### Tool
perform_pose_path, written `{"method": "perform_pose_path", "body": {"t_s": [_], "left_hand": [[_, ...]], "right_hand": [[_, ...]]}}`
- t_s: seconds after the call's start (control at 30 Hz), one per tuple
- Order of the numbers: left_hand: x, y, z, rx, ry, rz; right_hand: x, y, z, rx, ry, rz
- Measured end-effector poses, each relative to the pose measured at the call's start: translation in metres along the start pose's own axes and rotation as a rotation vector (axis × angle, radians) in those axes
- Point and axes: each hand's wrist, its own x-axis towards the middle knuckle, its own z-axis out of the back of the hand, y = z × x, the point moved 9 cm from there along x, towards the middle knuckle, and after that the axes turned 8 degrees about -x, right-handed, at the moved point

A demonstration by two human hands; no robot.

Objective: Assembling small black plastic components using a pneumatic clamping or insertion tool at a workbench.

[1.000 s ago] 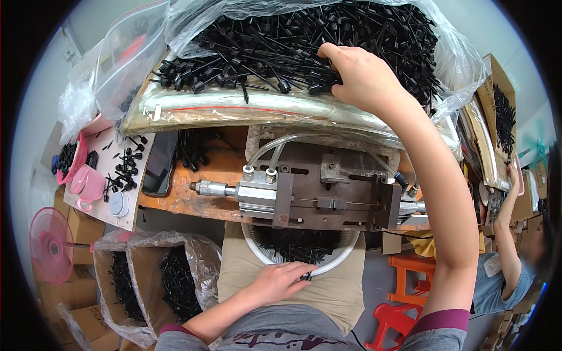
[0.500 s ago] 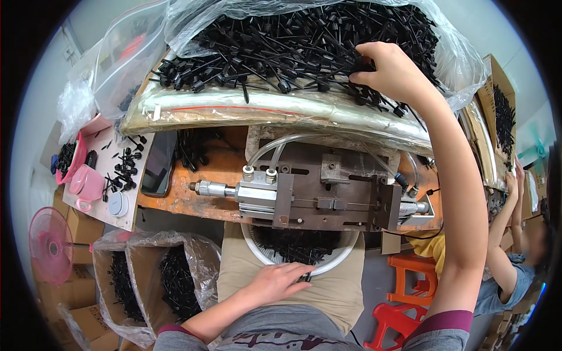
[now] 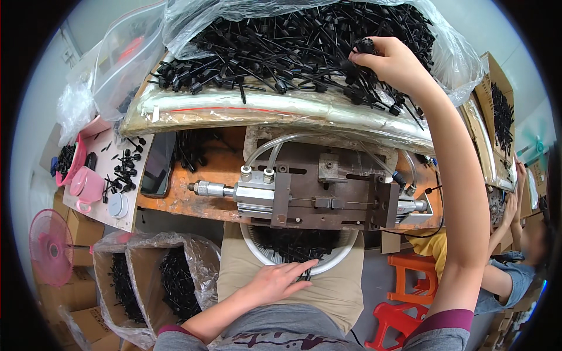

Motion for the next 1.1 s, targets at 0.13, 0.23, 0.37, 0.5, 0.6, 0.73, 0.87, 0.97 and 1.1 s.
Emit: {"method": "perform_pose_path", "body": {"t_s": [0.13,0.23,0.37,0.5,0.6,0.73,0.87,0.97,1.1], "left_hand": [[-0.001,0.001,-0.001,0.020,0.009,0.000],[-0.001,0.002,-0.001,0.025,0.011,-0.005],[-0.001,-0.001,0.002,0.041,0.012,-0.012],[0.001,-0.003,0.002,0.042,0.009,-0.029],[0.002,-0.006,0.003,0.049,-0.005,-0.047],[0.003,-0.010,0.004,0.021,-0.046,-0.072],[0.003,-0.025,0.014,0.046,-0.071,-0.129],[0.003,-0.046,0.040,0.024,-0.205,-0.263],[0.009,-0.081,0.100,-0.131,-0.468,-0.360]], "right_hand": [[0.000,-0.010,0.006,0.047,-0.007,-0.064],[-0.002,-0.022,0.012,0.163,-0.024,-0.093],[-0.009,-0.025,0.022,0.441,-0.071,-0.095],[-0.007,-0.041,0.031,0.622,-0.057,-0.080],[-0.010,-0.044,0.036,0.667,-0.126,-0.125],[-0.015,-0.046,0.041,0.809,-0.179,-0.103],[-0.047,-0.020,0.040,0.868,-0.196,-0.018],[-0.085,-0.001,0.020,0.973,-0.146,-0.028],[-0.142,0.022,-0.026,1.089,0.064,-0.181]]}}
